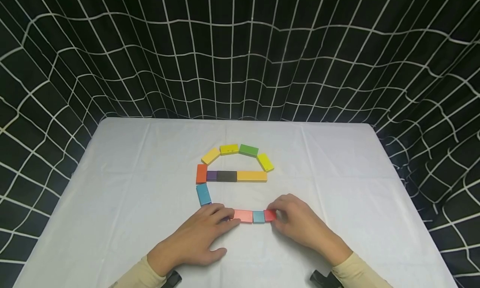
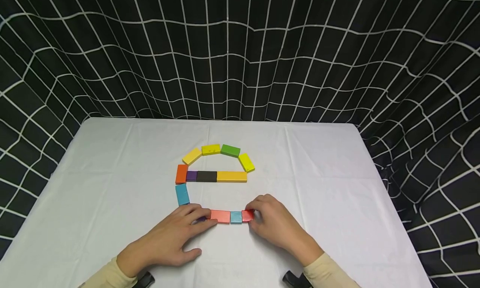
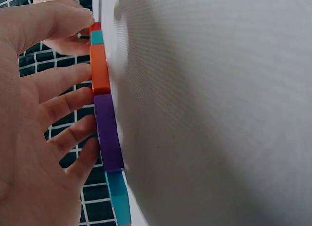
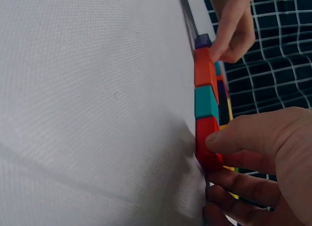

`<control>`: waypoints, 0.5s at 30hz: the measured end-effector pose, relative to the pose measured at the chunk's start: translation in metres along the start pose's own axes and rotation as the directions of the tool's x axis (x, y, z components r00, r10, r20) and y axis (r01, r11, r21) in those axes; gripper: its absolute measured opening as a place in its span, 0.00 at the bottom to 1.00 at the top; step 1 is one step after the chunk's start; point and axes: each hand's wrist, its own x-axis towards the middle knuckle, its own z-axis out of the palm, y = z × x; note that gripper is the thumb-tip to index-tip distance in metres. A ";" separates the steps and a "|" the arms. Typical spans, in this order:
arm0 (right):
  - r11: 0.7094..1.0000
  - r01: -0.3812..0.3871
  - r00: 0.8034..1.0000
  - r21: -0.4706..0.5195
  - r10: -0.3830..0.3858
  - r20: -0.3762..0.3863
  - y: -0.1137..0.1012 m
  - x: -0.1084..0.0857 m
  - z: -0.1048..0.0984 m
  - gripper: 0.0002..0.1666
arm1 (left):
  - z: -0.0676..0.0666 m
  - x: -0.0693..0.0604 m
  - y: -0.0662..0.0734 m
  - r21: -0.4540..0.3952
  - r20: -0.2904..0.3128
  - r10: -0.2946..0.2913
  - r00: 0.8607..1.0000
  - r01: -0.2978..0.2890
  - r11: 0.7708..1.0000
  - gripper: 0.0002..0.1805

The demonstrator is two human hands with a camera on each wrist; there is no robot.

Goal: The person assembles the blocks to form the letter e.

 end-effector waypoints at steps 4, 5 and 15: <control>1.000 0.000 1.000 0.007 0.000 0.007 0.001 -0.001 0.001 0.16 | 0.001 0.000 0.000 -0.004 0.014 -0.003 1.000 0.003 1.000 0.38; 1.000 0.001 1.000 0.011 -0.001 0.009 0.001 -0.002 0.002 0.16 | 0.001 0.000 0.000 -0.004 0.019 -0.006 1.000 0.006 1.000 0.38; 1.000 0.013 1.000 0.008 -0.012 -0.028 0.002 -0.002 0.005 0.17 | 0.000 0.000 -0.001 0.011 0.011 0.002 1.000 -0.003 1.000 0.38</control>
